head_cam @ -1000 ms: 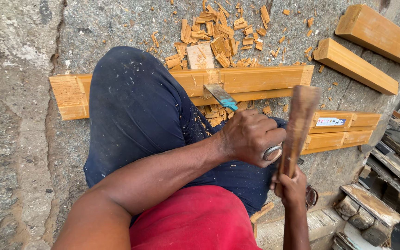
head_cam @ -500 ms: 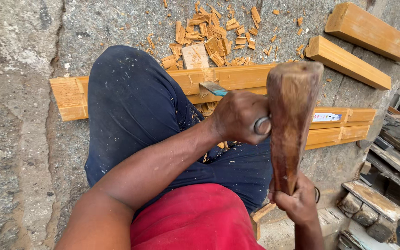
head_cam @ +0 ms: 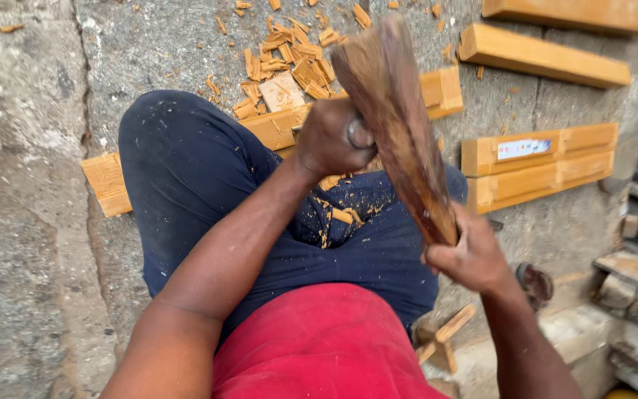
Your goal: The person chisels a wooden beam using a chisel and a wooden mallet while sitting on the ground. They carve out sections of the beam to create a rectangular notch.
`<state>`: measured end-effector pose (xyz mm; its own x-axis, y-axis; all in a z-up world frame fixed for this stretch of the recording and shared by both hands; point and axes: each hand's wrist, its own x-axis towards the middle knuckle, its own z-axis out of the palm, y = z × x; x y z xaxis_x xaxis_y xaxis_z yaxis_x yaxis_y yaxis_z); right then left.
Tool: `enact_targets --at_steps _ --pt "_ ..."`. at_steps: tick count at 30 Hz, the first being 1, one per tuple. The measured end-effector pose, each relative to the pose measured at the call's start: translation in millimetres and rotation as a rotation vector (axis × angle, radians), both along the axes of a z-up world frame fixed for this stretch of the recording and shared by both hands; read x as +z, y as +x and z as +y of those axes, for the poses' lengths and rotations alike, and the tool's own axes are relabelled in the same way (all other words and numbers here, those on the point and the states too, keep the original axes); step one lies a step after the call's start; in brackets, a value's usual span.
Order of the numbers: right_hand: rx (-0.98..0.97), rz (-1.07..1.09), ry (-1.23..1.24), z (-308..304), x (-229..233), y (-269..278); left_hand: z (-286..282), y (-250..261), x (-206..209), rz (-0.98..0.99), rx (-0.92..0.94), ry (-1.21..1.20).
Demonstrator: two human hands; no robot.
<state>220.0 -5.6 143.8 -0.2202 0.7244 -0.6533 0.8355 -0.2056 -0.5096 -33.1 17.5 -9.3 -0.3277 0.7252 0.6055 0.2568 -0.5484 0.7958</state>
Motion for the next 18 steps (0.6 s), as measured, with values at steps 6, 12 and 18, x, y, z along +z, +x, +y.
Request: enact_targets --at_steps 6,12,18 --pt "0.274 0.262 0.342 -5 43 -2 4 -17 -12 -0.034 -0.18 -0.167" --pt "0.389 -0.091 0.373 8 -1 -30 4 -5 -5 -0.205 -0.156 0.021" --pt "0.084 0.055 0.105 2 -20 11 16 -31 -27 -0.279 -0.356 -0.146"
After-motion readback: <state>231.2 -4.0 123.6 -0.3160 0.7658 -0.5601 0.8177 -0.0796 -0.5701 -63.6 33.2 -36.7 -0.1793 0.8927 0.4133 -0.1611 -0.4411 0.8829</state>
